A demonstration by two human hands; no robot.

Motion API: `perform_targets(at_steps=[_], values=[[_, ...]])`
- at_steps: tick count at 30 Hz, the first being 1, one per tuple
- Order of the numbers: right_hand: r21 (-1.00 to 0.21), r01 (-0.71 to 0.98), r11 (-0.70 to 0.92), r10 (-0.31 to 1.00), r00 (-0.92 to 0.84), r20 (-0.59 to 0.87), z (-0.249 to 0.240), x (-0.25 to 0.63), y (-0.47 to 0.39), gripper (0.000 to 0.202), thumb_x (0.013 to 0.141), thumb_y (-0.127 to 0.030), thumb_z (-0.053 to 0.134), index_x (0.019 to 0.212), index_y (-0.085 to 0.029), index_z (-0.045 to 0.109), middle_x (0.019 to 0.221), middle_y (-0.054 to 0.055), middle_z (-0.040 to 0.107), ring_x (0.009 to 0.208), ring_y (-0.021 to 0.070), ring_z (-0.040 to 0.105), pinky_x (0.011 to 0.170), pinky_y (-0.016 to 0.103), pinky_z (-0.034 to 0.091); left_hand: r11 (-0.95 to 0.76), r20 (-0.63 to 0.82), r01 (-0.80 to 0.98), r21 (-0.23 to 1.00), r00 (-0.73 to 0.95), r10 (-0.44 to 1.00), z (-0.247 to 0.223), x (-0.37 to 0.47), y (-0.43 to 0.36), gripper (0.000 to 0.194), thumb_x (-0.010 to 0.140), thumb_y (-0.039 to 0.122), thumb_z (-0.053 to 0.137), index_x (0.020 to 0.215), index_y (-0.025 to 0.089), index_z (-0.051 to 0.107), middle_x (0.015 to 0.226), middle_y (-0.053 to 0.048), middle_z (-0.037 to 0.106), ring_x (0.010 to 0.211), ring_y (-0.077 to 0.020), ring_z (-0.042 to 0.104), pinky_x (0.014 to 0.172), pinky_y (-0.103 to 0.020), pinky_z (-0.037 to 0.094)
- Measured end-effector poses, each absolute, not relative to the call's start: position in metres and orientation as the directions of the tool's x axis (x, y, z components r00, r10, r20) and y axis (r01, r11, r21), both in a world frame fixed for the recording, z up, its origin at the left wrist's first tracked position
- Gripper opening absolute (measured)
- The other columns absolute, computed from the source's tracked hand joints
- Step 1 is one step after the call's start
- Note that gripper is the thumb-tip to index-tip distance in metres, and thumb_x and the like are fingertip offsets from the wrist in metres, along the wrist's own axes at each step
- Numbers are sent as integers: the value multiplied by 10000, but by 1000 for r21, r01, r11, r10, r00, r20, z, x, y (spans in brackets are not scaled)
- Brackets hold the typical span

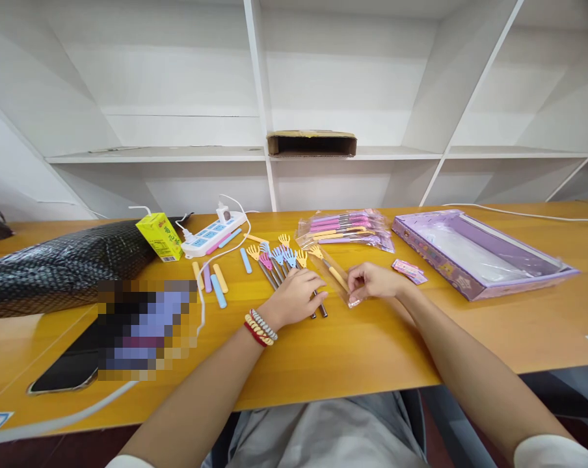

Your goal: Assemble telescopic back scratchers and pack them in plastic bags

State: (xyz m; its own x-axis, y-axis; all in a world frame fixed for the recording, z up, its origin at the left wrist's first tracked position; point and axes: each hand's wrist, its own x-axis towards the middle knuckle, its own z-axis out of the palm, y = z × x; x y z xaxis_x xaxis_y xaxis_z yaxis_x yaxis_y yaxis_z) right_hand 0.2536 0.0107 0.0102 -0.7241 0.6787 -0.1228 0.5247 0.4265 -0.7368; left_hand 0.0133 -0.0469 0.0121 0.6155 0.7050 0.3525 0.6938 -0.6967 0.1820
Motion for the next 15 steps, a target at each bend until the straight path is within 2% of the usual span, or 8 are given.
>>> perform_targets(at_steps=[2, 5, 7, 9, 12, 15], values=[[-695, 561, 450, 722, -687, -88, 8, 249, 10, 345, 592, -463, 699, 683, -151, 584, 682, -5, 572, 593, 98, 494, 555, 217, 358, -695, 352, 695, 184, 614, 707, 12, 13, -46, 277, 879, 322, 394, 989, 195, 614, 923, -52, 613, 944, -184, 526, 877, -359, 327], [-568, 674, 473, 823, -568, 11, 3, 242, 10, 421, 539, -484, 728, 769, -165, 579, 744, 9, 583, 633, 115, 492, 565, 220, 346, -695, 351, 695, 185, 614, 707, 11, 13, -46, 280, 879, 323, 391, 992, 195, 614, 923, -54, 612, 947, -186, 524, 881, -362, 329], [-486, 772, 410, 891, -452, 34, 1, 239, 11, 519, 502, -510, 742, 860, -172, 579, 779, 26, 596, 648, 130, 495, 560, 224, 335, -697, 347, 693, 184, 617, 706, 11, 14, -47, 279, 880, 322, 388, 990, 197, 612, 926, -54, 612, 949, -186, 522, 880, -363, 330], [-429, 849, 308, 939, -344, -7, 0, 237, 13, 546, 502, -527, 738, 890, -173, 586, 774, 46, 610, 648, 144, 507, 551, 230, 326, -701, 339, 689, 182, 625, 703, 11, 15, -48, 275, 882, 319, 386, 983, 199, 612, 924, -53, 611, 941, -183, 523, 876, -360, 331], [-392, 891, 227, 953, -285, -98, 1, 236, 14, 442, 538, -522, 717, 782, -170, 610, 697, 49, 612, 611, 142, 509, 527, 234, 313, -705, 329, 686, 181, 633, 700, 11, 18, -50, 265, 878, 319, 397, 976, 198, 610, 920, -51, 608, 933, -180, 525, 872, -354, 330], [-399, 881, 254, 927, -339, -158, 4, 236, 12, 370, 589, -527, 669, 637, -169, 586, 579, 14, 564, 531, 112, 459, 486, 233, 287, -704, 321, 688, 176, 636, 702, 10, 20, -51, 262, 876, 321, 402, 975, 191, 607, 914, -48, 605, 933, -179, 523, 870, -352, 328]])
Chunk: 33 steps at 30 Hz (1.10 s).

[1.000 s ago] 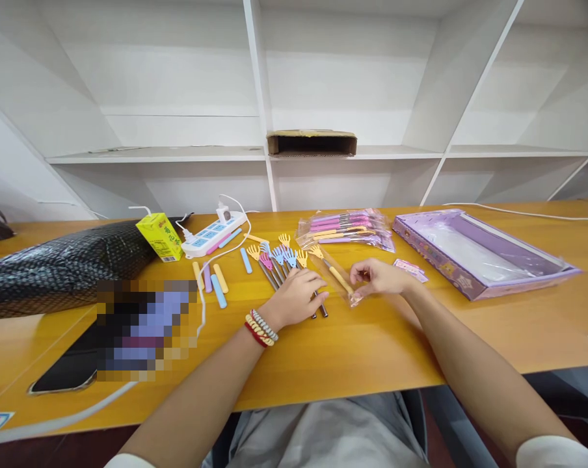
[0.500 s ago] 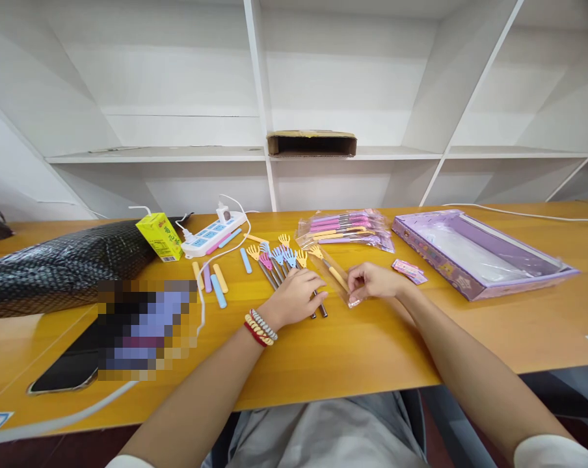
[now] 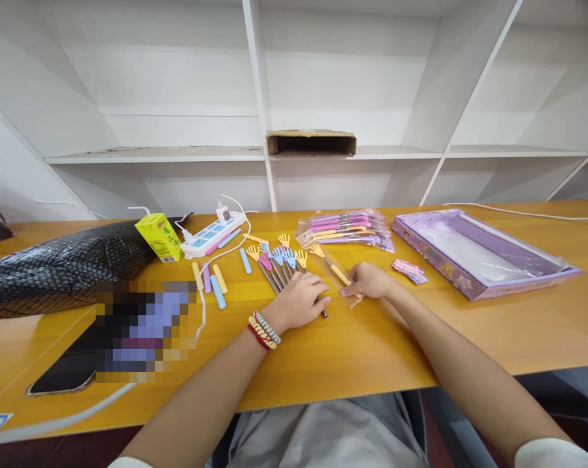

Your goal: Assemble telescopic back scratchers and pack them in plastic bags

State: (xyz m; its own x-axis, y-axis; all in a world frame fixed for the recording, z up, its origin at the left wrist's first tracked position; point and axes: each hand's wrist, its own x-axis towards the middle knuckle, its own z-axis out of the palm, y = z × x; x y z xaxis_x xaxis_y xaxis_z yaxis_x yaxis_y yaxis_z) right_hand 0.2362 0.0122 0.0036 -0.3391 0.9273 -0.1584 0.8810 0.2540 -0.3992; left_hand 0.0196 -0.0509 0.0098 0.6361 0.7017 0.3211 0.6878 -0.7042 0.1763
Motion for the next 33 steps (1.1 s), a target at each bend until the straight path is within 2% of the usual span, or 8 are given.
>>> perform_targets(at_steps=[5, 11, 14, 20, 24, 27, 30, 33], values=[[-416, 835, 360, 864, -467, -190, 4, 236, 8, 427, 651, -568, 585, 529, -163, 530, 495, -9, 494, 466, 85, 377, 451, 237, 251, -695, 309, 697, 177, 631, 711, 8, 18, -49, 263, 884, 325, 394, 965, 194, 607, 902, -48, 603, 929, -179, 525, 867, -353, 330], [-436, 811, 389, 823, -519, -230, 3, 237, 6, 432, 694, -551, 543, 540, -148, 551, 487, -3, 484, 453, 81, 362, 446, 240, 250, -659, 310, 728, 187, 593, 743, 1, 14, -44, 287, 877, 364, 410, 1028, 189, 581, 982, -56, 587, 989, -192, 503, 905, -363, 325], [-507, 776, 375, 806, -543, -236, 5, 239, 6, 403, 698, -524, 546, 583, -138, 562, 508, -3, 484, 467, 81, 370, 450, 229, 264, -641, 316, 744, 191, 571, 758, -3, 12, -42, 333, 870, 396, 415, 1070, 175, 565, 1055, -70, 560, 1038, -204, 475, 928, -361, 318], [-705, 617, 351, 749, -636, -184, 7, 241, 5, 398, 759, -504, 481, 648, -129, 556, 548, -3, 494, 494, 85, 397, 471, 212, 304, -613, 283, 753, 240, 550, 786, -2, 11, -42, 339, 878, 415, 388, 1025, 183, 588, 998, -61, 581, 1008, -200, 484, 926, -371, 301], [-773, 522, 360, 772, -632, -67, 5, 235, 1, 391, 781, -507, 463, 667, -139, 528, 555, -14, 485, 496, 82, 394, 470, 205, 305, -540, 297, 755, 372, 454, 840, 3, 13, -44, 393, 899, 438, 314, 1024, 189, 592, 998, -52, 599, 1023, -194, 485, 945, -385, 264], [-813, 438, 383, 758, -652, 6, 7, 225, -6, 380, 780, -501, 477, 684, -139, 539, 578, -16, 499, 518, 84, 408, 493, 200, 323, -494, 289, 702, 513, 400, 870, 8, 18, -46, 402, 866, 494, 363, 990, 198, 605, 966, -31, 616, 994, -193, 506, 939, -372, 273], [-838, 365, 406, 737, -673, 64, 7, 214, -15, 369, 787, -487, 478, 721, -134, 567, 612, -16, 517, 545, 86, 422, 513, 196, 336, -442, 236, 609, 658, 391, 890, 10, 22, -47, 402, 826, 520, 424, 852, 171, 622, 829, -21, 622, 847, -181, 542, 845, -330, 357], [-826, 364, 430, 760, -640, 114, 4, 205, -20, 364, 793, -470, 480, 708, -129, 577, 575, -26, 485, 523, 76, 391, 494, 195, 314, -360, 187, 449, 818, 384, 904, 10, 25, -48, 389, 841, 479, 416, 781, 141, 597, 751, -22, 598, 734, -152, 540, 703, -276, 412]])
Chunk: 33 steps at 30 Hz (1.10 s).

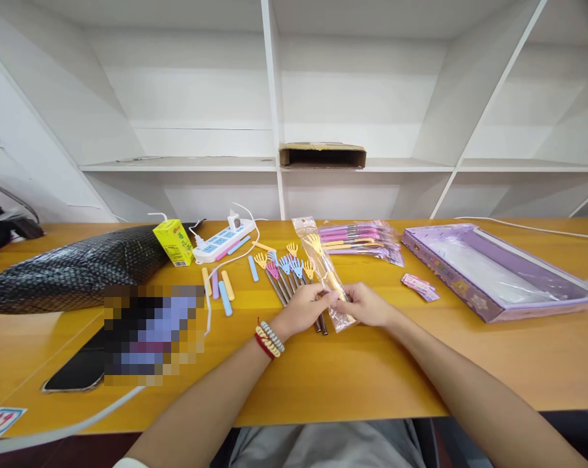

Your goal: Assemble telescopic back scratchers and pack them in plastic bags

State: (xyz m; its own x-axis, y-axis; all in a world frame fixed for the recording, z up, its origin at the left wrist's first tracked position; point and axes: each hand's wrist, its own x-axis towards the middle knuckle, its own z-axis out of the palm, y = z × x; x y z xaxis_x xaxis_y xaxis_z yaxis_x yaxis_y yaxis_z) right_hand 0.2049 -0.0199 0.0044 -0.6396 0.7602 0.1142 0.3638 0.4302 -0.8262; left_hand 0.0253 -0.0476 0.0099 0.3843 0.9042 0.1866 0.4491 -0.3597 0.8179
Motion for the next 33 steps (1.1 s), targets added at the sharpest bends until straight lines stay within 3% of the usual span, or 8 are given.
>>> perform_targets(at_steps=[3, 6, 11, 17, 22, 25, 29, 33], values=[[-853, 310, 420, 792, -584, 178, 2, 199, -21, 374, 800, -471, 481, 713, -126, 598, 612, -13, 531, 557, 89, 437, 528, 202, 348, -288, 171, 265, 920, 390, 905, 9, 29, -50, 303, 798, 424, 524, 871, 132, 565, 820, -31, 593, 760, -145, 552, 678, -257, 436], [-899, 239, 366, 853, -472, 222, -1, 195, -20, 427, 812, -510, 451, 713, -124, 606, 625, 6, 564, 561, 99, 468, 527, 207, 365, -248, 179, 115, 962, 419, 890, 8, 34, -52, 372, 721, 336, 645, 1017, 150, 520, 940, -48, 594, 839, -156, 570, 724, -270, 459], [-891, 277, 360, 902, -346, 257, -8, 186, -22, 500, 813, -570, 412, 594, -135, 526, 520, -6, 498, 487, 85, 427, 461, 199, 316, -125, 115, 3, 992, 360, 926, 0, 40, -50, 270, 730, 293, 631, 920, 150, 502, 868, -41, 598, 786, -153, 590, 713, -306, 482], [-599, 641, 480, 877, -372, 305, 6, 209, -9, 570, 874, -560, 239, 547, -155, 471, 498, -6, 459, 495, 92, 422, 510, 219, 293, -148, 121, 128, 981, 199, 973, 4, 31, -40, 223, 672, 262, 652, 720, 161, 459, 655, 28, 518, 591, -97, 515, 568, -235, 434], [-325, 944, 61, 983, 0, 185, 21, 275, 28, 397, 812, -487, 407, 702, -170, 618, 705, 72, 634, 670, 174, 566, 576, 246, 354, -227, 218, 178, 958, 69, 974, 11, 8, -24, 227, 658, 240, 620, 726, 182, 411, 677, 38, 500, 633, -100, 524, 570, -214, 413], [-210, 965, -157, 980, 178, 84, 22, 316, 45, 265, 732, -367, 519, 840, -180, 673, 848, 109, 667, 795, 217, 608, 629, 260, 390, -241, 243, 311, 919, 34, 970, 9, -4, -19, 195, 688, 248, 582, 783, 187, 423, 731, 12, 549, 697, -128, 561, 612, -241, 433], [-163, 977, -136, 988, 122, -96, 16, 348, 53, 291, 597, -364, 649, 821, -184, 695, 812, 89, 673, 780, 219, 616, 632, 266, 413, -281, 282, 419, 863, 60, 957, 5, -7, -19, 177, 720, 252, 554, 854, 189, 457, 821, -14, 591, 796, -156, 589, 707, -284, 455], [-175, 979, -104, 985, 77, -155, 11, 353, 56, 296, 517, -338, 716, 768, -182, 703, 719, 73, 667, 662, 194, 605, 557, 266, 402, -289, 281, 350, 891, 74, 957, 3, -1, -20, 178, 741, 228, 526, 901, 179, 466, 893, -38, 598, 861, -160, 594, 759, -298, 464]])
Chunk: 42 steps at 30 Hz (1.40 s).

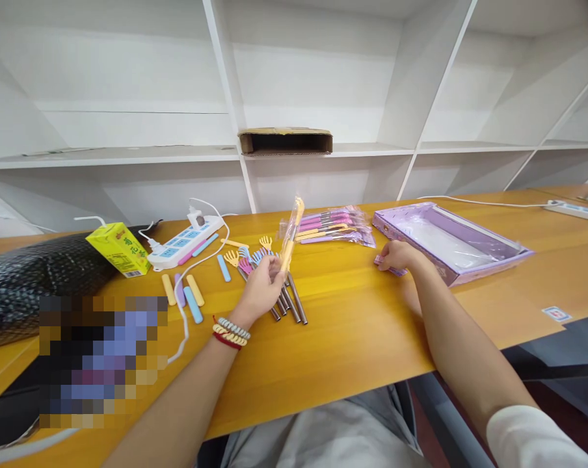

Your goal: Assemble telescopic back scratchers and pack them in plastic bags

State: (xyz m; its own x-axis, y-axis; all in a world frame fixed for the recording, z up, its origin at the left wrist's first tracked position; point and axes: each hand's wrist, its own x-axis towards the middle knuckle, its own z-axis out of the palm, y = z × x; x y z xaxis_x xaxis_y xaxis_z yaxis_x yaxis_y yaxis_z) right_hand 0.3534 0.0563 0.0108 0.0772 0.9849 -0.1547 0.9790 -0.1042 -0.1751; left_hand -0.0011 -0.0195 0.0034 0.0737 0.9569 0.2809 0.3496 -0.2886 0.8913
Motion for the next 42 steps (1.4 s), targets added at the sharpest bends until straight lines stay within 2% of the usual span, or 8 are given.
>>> perform_targets(at_steps=[8, 13, 16, 22, 26, 29, 35, 42], values=[[-286, 951, -114, 993, 101, -59, 1, 348, 60, 375, 481, -363, 745, 793, -174, 661, 723, 66, 661, 656, 193, 602, 514, 255, 381, -119, 98, 185, 976, 116, 988, 12, -6, -18, 396, 686, 306, 618, 1021, 116, 523, 804, -44, 612, 672, -135, 574, 637, -285, 472], [-262, 961, -92, 995, 97, 8, 1, 342, 59, 275, 645, -439, 604, 679, -166, 607, 746, 110, 643, 677, 207, 586, 554, 272, 355, 0, -22, 92, 996, 244, 969, 17, -14, -20, 384, 653, 320, 669, 957, 104, 578, 750, -37, 625, 542, -90, 506, 520, -236, 405], [-339, 939, -54, 975, 122, 185, 6, 332, 55, 205, 712, -366, 519, 676, -171, 570, 700, 86, 618, 655, 182, 548, 566, 262, 331, 34, -63, 103, 994, 290, 955, 18, -18, -20, 297, 653, 292, 670, 871, 102, 602, 704, -23, 616, 492, -70, 473, 469, -209, 352], [-574, 762, 301, 849, 60, 524, 11, 294, 41, 175, 747, -324, 468, 646, -182, 491, 587, -5, 523, 560, 118, 443, 556, 238, 331, 1, -74, 180, 984, 397, 915, 18, -20, -21, 181, 679, 280, 633, 703, 102, 611, 504, 22, 509, 431, -64, 424, 422, -190, 250], [-592, 586, 554, 744, -29, 667, 6, 269, 33, 201, 752, -355, 521, 654, -180, 505, 939, 82, 597, 856, 172, 537, 676, 272, 417, -14, -79, 210, 978, 427, 901, 15, -21, -20, 186, 689, 285, 621, 714, 102, 629, 542, 4, 541, 448, -68, 438, 444, -196, 285], [-624, 539, 566, 739, 4, 674, 0, 258, 32, 243, 744, -388, 549, 634, -182, 482, 1143, 129, 541, 1061, 218, 499, 735, 309, 443, 11, -105, 220, 975, 421, 901, 14, -20, -21, 229, 672, 293, 646, 796, 101, 640, 613, -16, 591, 471, -77, 467, 463, -202, 319], [-716, 437, 544, 788, 27, 615, -9, 257, 38, 279, 759, -423, 531, 648, -188, 429, 1149, 151, 556, 1152, 233, 464, 674, 284, 460, -40, -93, 290, 956, 432, 897, 20, -21, -23, 279, 659, 297, 665, 867, 111, 664, 649, -21, 627, 534, -114, 531, 515, -223, 375], [-702, 560, 440, 802, 106, 587, -7, 260, 38, 275, 799, -429, 467, 667, -192, 423, 935, 101, 645, 809, 168, 576, 637, 259, 409, -56, -90, 300, 952, 451, 888, 20, -24, -22, 350, 660, 288, 652, 962, 113, 672, 687, -40, 657, 560, -136, 561, 537, -244, 414]])
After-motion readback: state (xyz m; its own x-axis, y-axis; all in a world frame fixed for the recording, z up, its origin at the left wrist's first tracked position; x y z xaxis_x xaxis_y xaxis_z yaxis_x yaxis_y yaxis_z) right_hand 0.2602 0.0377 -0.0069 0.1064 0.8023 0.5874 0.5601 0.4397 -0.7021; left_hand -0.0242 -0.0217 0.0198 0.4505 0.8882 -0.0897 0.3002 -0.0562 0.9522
